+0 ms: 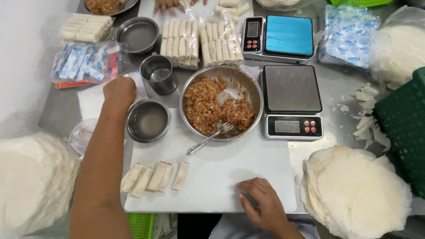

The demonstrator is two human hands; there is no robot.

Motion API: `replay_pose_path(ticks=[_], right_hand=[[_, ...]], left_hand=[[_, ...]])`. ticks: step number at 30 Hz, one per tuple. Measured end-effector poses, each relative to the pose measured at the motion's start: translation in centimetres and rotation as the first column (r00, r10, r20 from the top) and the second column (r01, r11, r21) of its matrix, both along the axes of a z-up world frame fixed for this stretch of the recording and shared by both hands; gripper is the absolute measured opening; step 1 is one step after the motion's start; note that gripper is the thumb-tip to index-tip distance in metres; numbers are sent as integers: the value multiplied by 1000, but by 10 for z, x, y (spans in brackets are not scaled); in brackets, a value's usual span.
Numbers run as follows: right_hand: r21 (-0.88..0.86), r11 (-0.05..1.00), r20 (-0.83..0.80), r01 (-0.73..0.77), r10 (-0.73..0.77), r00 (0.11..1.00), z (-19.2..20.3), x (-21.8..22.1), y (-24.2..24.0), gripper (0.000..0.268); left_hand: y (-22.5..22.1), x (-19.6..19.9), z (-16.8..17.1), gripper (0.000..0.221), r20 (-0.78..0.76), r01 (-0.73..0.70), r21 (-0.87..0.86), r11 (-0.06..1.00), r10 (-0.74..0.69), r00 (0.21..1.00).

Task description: Rolling spring rolls and packaging them into plastic bags for storage or sale.

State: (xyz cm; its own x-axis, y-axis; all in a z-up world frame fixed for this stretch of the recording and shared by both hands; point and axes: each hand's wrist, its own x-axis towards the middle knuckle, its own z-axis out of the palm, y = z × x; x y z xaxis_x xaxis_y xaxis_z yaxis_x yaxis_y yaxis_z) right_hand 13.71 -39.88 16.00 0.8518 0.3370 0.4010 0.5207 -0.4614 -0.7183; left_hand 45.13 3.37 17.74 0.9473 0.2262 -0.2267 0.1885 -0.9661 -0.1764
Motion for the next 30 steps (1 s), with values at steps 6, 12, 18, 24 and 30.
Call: replay_pose_path(ticks=[6,12,18,24,30], right_hand=[[1,1000,5,3,-3,1000,1,0,1,19],[-5,1000,10,-2,2,1000,-1,0,-1,18],[-21,1000,-8,-3,2,1000,-3,-4,-3,19],[-15,1000,-29,20,-21,999,-6,-8,-4,19],[42,997,-232,59,-48,972,-6,-9,-5,26]], left_hand=[[20,-3,-18,19,114,-42,-88,995,52,992],[32,-29,-16,17,614,186,-323,928,56,788],[20,-62,13,4,861,457,-494,740,344,375],[-77,-166,108,10,721,648,-656,388,576,385],[-155,-280,121,16,458,623,-782,-15,665,590]])
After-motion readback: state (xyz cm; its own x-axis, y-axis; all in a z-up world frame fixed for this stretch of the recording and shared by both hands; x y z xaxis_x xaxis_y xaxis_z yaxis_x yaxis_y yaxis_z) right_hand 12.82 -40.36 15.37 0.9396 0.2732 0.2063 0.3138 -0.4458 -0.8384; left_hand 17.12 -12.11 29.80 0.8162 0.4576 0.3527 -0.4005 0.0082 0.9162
